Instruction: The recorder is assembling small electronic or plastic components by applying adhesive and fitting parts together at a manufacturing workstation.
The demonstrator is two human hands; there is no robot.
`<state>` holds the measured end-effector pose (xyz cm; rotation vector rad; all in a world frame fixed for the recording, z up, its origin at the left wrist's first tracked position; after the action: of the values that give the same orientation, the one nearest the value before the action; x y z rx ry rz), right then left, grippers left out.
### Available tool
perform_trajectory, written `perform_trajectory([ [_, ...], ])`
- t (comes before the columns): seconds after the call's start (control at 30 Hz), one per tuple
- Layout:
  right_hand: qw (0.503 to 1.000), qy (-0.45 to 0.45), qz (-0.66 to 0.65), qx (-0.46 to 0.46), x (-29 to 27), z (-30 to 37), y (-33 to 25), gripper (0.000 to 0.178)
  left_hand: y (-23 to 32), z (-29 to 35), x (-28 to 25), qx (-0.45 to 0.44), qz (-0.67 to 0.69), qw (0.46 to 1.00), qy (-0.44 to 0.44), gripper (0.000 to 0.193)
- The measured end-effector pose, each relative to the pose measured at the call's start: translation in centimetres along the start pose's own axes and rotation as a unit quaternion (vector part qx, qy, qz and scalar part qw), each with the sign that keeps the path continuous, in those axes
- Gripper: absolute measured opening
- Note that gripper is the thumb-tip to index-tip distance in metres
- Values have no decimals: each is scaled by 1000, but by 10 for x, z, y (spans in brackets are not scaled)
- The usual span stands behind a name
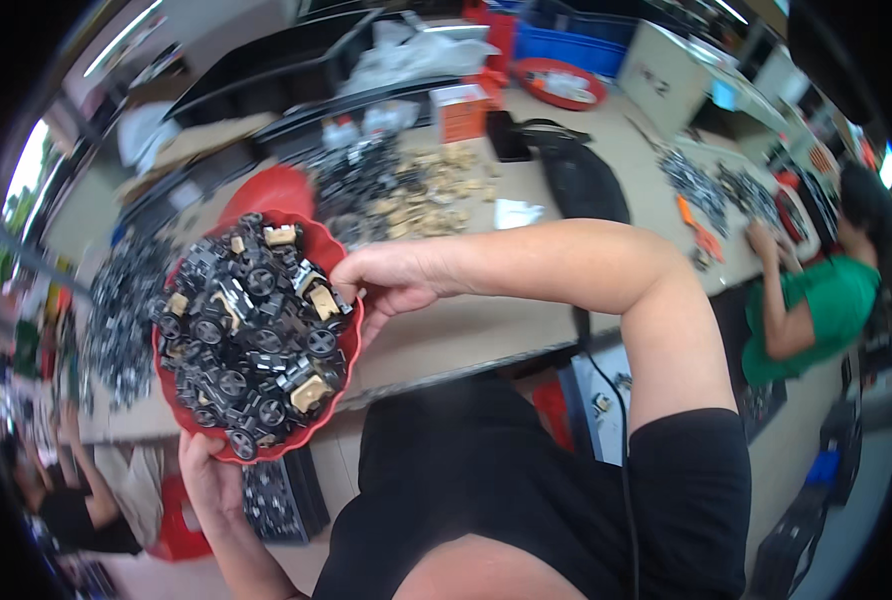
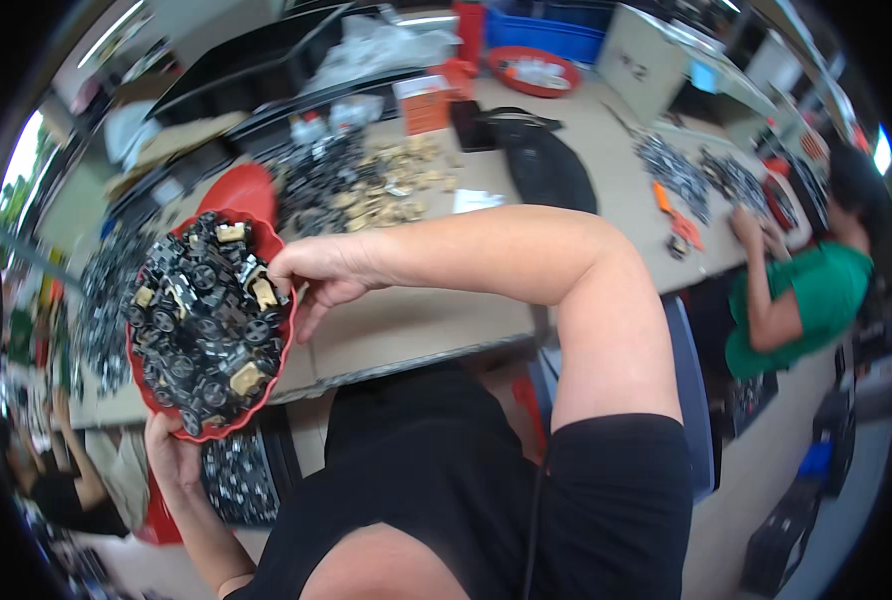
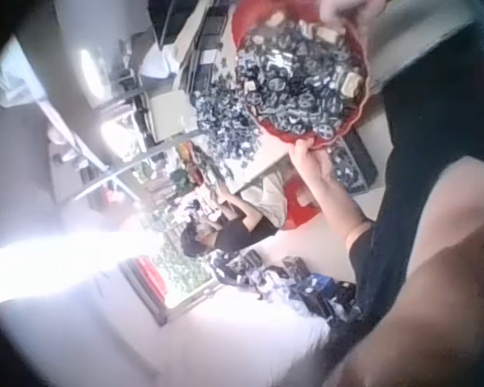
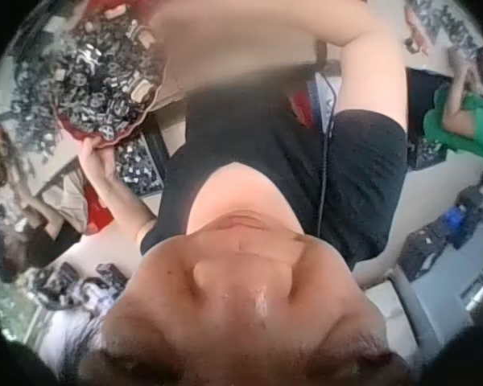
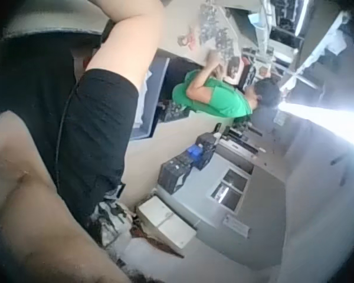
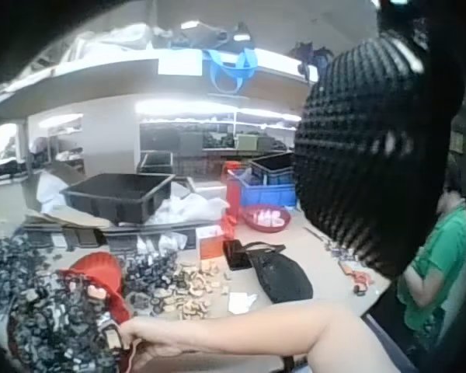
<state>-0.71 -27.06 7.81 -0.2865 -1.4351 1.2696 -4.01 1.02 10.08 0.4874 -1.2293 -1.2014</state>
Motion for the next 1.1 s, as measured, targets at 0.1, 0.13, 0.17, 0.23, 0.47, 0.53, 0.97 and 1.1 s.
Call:
perform_trajectory([
  [0.1, 991, 12, -82, -102, -28, 58, -38, 40, 4, -54, 54, -3, -53, 996, -73, 52],
  [0.13, 985, 43, -83, -145, -39, 82, -50, 42, 0, -73, 78, -26, -50, 992, -113, 44],
  [0.17, 975, 93, -85, -181, -49, 108, -57, 45, -5, -84, 110, -43, -51, 988, -142, 39],
  [0.23, 948, 172, -88, -252, -77, 147, -64, 44, -17, -120, 158, -76, -68, 976, -191, 31],
  [0.47, 841, 273, -132, -448, -161, 268, -65, 58, -80, -179, 337, -137, -138, 937, -290, 21],
  [0.53, 814, 311, -135, -472, -180, 297, -62, 58, -103, -175, 374, -135, -125, 915, -360, 29],
  [0.97, 638, 437, -272, -572, -350, 374, -8, 65, -98, -151, 271, -157, -284, 890, -321, 37],
  [1.1, 627, 503, -231, -548, -374, 363, -17, 65, -76, -151, 185, -162, -300, 908, -242, 33],
])
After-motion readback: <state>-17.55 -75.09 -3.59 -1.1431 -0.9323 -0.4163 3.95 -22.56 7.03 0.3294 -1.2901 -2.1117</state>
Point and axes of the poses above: each hand's wrist, its own z-axis away from the middle knuckle, its own x-axis out of the palm, y = z × x, the point moved 4 cm from there along -z, towards the middle knuckle, and after that the axes turned 13 degrees about -x, right-handed, at the moved point
